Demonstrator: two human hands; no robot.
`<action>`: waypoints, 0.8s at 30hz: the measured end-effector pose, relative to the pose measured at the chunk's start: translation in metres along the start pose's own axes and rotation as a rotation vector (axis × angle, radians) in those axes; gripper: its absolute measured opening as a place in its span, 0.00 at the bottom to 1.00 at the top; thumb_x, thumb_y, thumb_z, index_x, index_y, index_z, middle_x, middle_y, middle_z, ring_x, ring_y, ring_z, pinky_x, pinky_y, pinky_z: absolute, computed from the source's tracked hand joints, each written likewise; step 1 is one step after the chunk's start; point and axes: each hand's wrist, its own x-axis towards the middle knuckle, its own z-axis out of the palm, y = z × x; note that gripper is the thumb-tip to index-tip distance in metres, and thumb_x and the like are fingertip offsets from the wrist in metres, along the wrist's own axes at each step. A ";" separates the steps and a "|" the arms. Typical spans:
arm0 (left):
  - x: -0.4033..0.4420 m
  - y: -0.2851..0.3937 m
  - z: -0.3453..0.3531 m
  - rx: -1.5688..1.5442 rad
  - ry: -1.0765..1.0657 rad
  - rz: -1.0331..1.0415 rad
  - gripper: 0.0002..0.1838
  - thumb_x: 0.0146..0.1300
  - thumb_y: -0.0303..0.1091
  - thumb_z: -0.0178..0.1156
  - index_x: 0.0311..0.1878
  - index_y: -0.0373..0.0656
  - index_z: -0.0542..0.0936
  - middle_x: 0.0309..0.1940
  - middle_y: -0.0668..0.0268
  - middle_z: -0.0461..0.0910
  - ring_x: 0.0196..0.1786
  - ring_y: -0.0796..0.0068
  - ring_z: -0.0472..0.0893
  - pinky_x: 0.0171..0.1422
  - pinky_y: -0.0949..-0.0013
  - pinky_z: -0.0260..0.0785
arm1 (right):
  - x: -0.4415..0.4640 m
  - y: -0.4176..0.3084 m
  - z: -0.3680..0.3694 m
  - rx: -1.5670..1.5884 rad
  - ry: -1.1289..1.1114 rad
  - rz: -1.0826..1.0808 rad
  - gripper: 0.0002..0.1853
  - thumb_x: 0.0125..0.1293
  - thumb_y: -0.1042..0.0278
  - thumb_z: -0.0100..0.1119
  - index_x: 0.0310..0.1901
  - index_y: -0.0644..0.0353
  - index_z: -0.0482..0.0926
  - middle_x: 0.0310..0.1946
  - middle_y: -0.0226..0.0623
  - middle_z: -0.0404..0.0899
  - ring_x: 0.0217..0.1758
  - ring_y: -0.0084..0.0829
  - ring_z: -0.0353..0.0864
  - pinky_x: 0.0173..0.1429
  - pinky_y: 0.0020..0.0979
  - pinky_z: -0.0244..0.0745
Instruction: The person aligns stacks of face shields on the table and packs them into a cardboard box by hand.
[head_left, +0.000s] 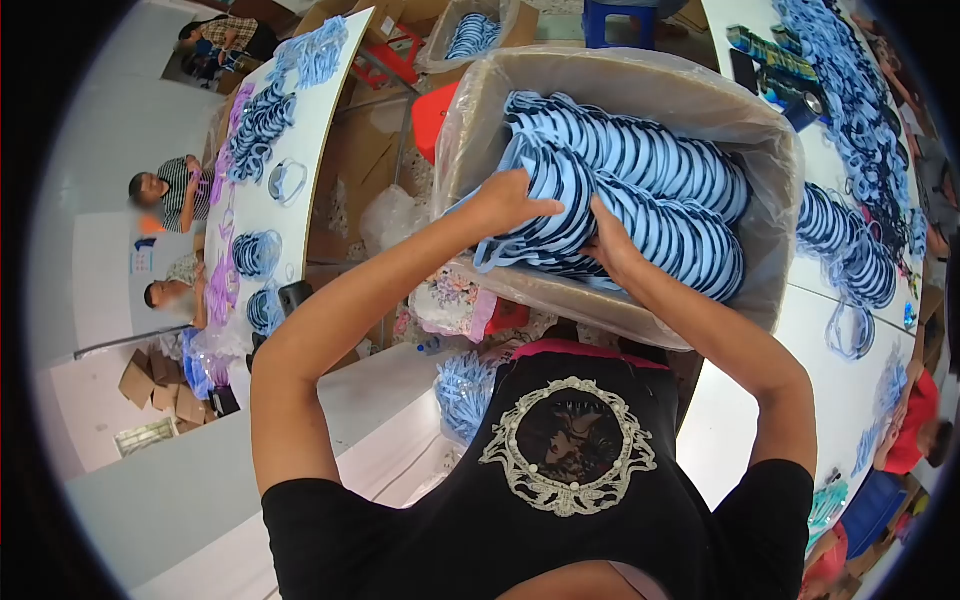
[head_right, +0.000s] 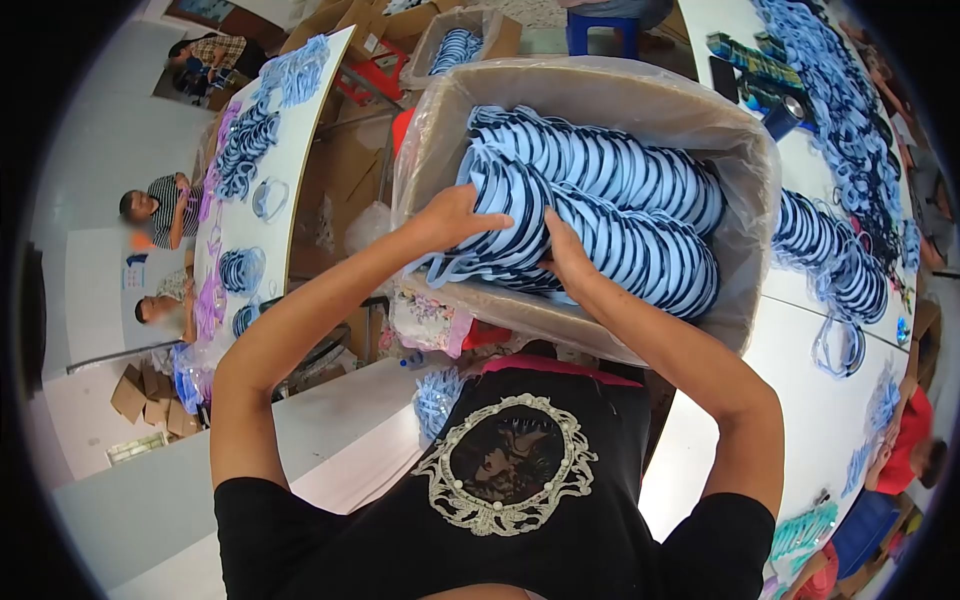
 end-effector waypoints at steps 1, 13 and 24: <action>0.003 -0.005 -0.004 -0.003 0.003 -0.008 0.43 0.54 0.65 0.70 0.45 0.22 0.80 0.42 0.35 0.83 0.48 0.41 0.83 0.54 0.52 0.74 | -0.004 -0.002 -0.003 -0.051 -0.025 -0.033 0.50 0.74 0.29 0.40 0.81 0.62 0.42 0.80 0.59 0.47 0.81 0.57 0.53 0.77 0.51 0.58; 0.053 0.045 -0.018 0.208 -0.178 0.021 0.47 0.55 0.68 0.66 0.45 0.18 0.80 0.43 0.33 0.82 0.49 0.41 0.84 0.54 0.53 0.75 | -0.008 -0.019 -0.029 -0.084 -0.159 -0.036 0.52 0.69 0.25 0.48 0.75 0.70 0.59 0.69 0.57 0.69 0.68 0.44 0.74 0.68 0.42 0.73; -0.006 -0.046 0.026 -0.822 -0.296 -0.167 0.32 0.67 0.53 0.66 0.63 0.36 0.78 0.54 0.61 0.83 0.53 0.72 0.82 0.61 0.68 0.74 | -0.006 -0.016 -0.019 -0.836 0.074 -0.160 0.50 0.60 0.24 0.60 0.45 0.82 0.75 0.33 0.58 0.82 0.26 0.42 0.86 0.36 0.37 0.83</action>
